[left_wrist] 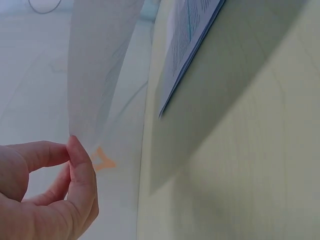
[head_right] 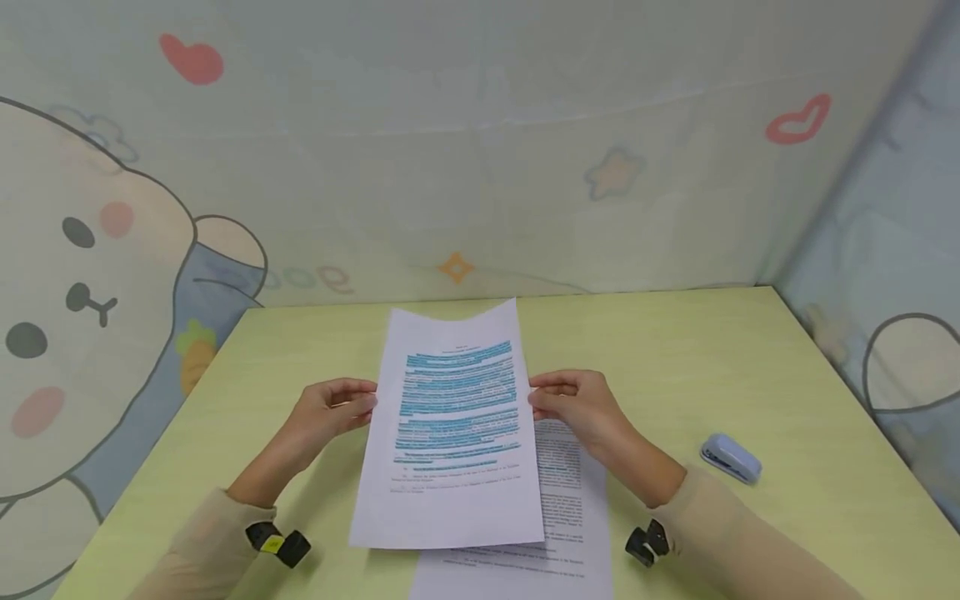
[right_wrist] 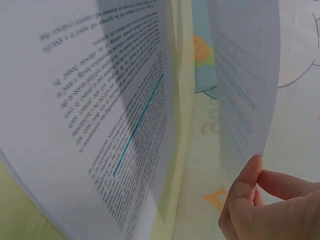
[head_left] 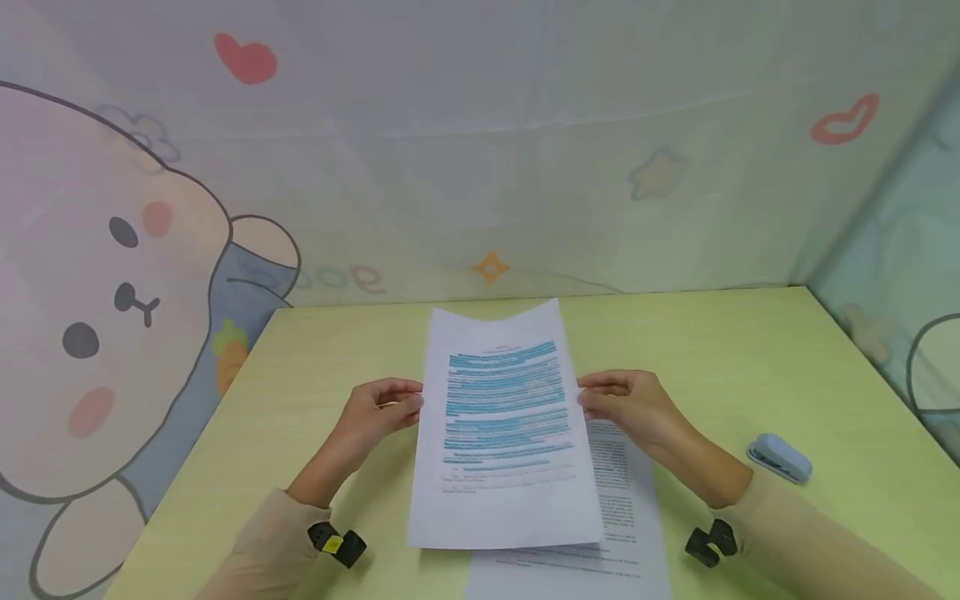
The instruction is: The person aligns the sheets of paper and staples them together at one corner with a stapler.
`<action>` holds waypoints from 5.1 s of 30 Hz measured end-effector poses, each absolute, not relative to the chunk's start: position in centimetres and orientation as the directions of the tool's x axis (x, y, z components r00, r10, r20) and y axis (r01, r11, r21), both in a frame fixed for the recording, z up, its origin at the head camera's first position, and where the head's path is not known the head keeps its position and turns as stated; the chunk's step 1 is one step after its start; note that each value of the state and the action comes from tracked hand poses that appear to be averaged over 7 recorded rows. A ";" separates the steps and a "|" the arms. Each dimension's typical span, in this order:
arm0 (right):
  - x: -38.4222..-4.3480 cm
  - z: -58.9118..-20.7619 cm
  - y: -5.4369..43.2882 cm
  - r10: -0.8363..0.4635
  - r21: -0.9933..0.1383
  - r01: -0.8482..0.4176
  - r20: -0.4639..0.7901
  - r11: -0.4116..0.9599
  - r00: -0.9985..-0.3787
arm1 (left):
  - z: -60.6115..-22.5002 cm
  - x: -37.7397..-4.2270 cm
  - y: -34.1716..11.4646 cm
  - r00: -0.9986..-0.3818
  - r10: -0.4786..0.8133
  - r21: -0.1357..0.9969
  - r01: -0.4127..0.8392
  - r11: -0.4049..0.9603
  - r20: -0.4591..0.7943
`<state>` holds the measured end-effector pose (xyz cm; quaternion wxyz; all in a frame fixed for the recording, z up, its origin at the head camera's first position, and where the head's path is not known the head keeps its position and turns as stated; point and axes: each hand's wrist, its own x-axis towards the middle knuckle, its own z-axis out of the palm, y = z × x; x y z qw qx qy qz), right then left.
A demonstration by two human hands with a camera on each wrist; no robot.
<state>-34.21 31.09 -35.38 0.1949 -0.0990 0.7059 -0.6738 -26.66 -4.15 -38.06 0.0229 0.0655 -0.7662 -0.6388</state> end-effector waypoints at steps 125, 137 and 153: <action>-30.4 -37.2 38.8 -0.312 -0.883 0.064 -0.230 0.465 -0.922 | -40.2 -26.4 1.8 -0.998 0.068 0.896 0.035 0.442 0.005; -30.7 -36.5 38.3 -0.297 -0.801 -0.001 -0.221 0.599 -0.929 | -39.8 -26.7 1.9 -0.999 0.022 0.885 -0.021 0.466 -0.035; -30.7 -36.6 38.0 -0.332 -0.907 0.191 -0.324 0.375 -0.886 | -39.4 -27.3 2.2 -0.991 0.098 0.891 -0.034 0.453 -0.087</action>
